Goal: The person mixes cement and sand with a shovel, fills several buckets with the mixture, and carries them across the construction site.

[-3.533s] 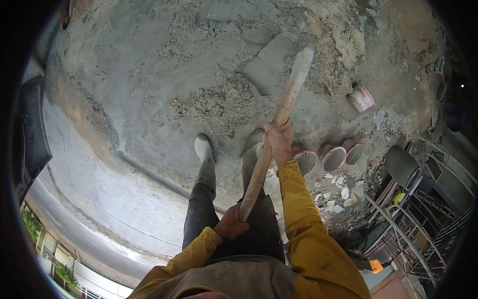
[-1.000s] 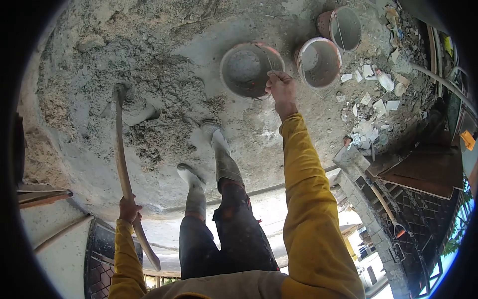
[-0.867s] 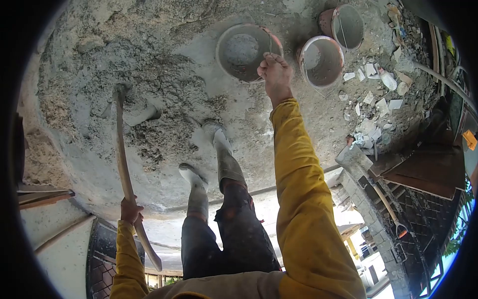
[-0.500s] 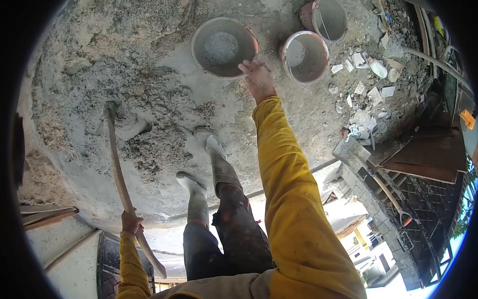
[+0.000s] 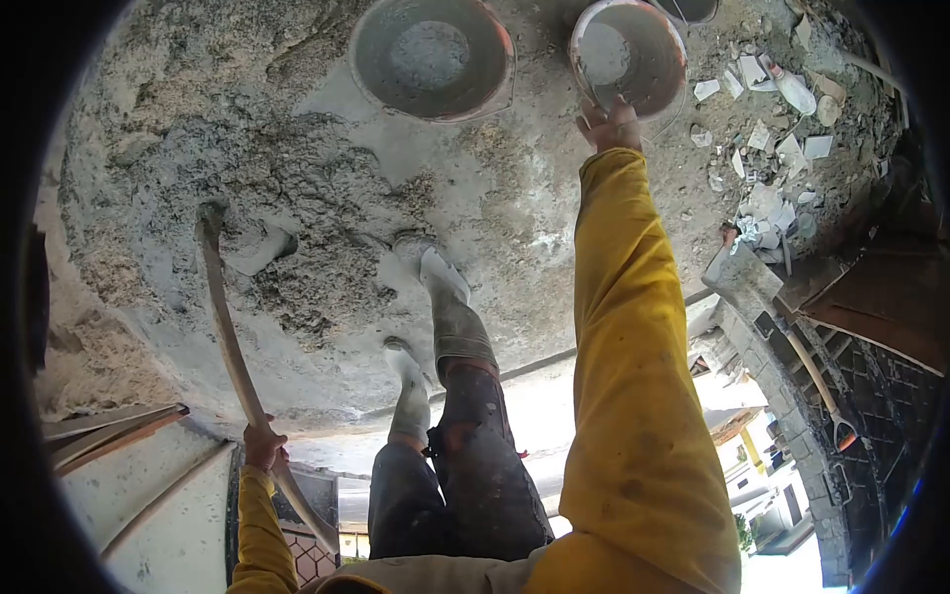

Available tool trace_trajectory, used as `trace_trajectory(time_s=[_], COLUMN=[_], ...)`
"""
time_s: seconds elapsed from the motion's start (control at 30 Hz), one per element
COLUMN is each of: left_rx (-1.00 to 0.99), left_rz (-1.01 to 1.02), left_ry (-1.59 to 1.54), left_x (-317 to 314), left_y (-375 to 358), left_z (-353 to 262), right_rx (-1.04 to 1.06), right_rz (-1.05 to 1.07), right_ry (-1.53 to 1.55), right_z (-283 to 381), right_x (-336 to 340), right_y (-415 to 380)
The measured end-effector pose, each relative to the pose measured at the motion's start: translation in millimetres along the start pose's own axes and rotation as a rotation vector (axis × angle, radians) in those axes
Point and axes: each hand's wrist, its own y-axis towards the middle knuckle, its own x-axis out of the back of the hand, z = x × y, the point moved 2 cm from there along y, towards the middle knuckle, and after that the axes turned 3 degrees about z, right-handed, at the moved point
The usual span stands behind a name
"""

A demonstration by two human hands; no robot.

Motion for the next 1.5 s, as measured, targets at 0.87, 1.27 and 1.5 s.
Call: trace_trajectory(time_s=[0.87,1.27,1.5], left_rx=[-0.278,-0.380,-0.347], left_rz=[0.077,0.114,0.101], left_ry=[-0.162,-0.271,-0.226], left_x=[-0.6,-2.7,-2.6], left_y=[12.5,18.6,17.6], left_z=[5.7,7.2,7.2], right_rx=[0.201,0.082,0.063], right_rz=[0.054,0.074,-0.143], right_ry=[-0.130,-0.122,-0.115], right_z=[-95.8,-158.0,-165.1], right_x=[-7.0,4.1,45.5], right_y=[-174.2,-217.8,-197.8])
